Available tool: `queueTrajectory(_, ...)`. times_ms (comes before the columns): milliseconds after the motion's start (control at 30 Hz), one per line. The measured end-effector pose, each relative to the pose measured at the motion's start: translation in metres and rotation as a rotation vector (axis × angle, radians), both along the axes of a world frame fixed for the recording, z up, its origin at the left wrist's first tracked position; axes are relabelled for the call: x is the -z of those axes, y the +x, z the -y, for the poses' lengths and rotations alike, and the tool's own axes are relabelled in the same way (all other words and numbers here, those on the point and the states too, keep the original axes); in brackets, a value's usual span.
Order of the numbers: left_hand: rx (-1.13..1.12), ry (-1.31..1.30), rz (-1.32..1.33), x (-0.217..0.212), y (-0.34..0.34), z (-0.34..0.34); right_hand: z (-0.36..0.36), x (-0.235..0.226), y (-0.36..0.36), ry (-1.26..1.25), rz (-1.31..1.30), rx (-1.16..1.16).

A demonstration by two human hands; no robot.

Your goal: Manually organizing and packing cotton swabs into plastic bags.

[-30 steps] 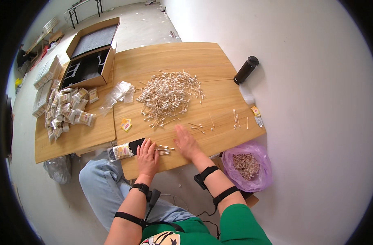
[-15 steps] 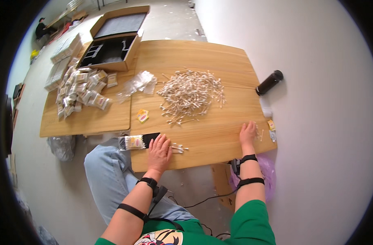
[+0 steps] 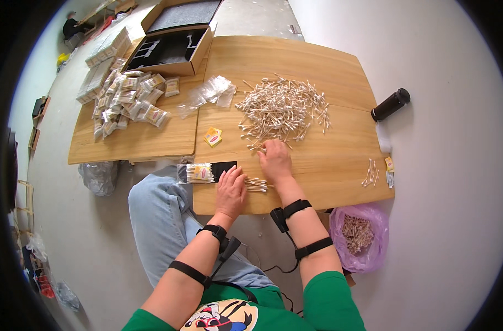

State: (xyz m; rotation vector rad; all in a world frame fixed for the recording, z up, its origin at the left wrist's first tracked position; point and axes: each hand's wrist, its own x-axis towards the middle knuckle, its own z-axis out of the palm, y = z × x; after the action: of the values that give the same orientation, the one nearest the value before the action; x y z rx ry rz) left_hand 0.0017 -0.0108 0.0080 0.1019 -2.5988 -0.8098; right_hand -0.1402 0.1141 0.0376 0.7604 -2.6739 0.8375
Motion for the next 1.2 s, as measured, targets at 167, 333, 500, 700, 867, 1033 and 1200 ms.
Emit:
queueTrajectory(167,0.033,0.013,-0.007,-0.002,0.002,-0.001,-0.001,0.011,0.002,0.069,0.051,0.016)
queueTrajectory(333,-0.001,0.089,-0.066,0.003,0.001,0.003,-0.036,0.006,0.016,-0.071,0.092,0.123)
queueTrajectory(500,0.005,0.077,-0.091,0.006,-0.004,-0.001,-0.138,0.017,0.02,-0.087,-0.04,0.362)
queueTrajectory(700,-0.001,0.035,-0.064,0.007,-0.003,0.0,-0.18,0.002,0.011,0.093,-0.173,0.649)
queueTrajectory(867,-0.014,0.022,-0.06,0.011,-0.001,0.002,-0.104,0.003,-0.008,0.109,-0.124,0.166)
queueTrajectory(1033,-0.01,0.007,-0.056,0.013,0.0,0.001,-0.041,-0.001,-0.024,0.062,-0.021,0.008)
queueTrajectory(1200,-0.016,0.026,-0.056,0.005,-0.002,-0.001,-0.024,0.0,-0.027,0.085,-0.005,0.0)
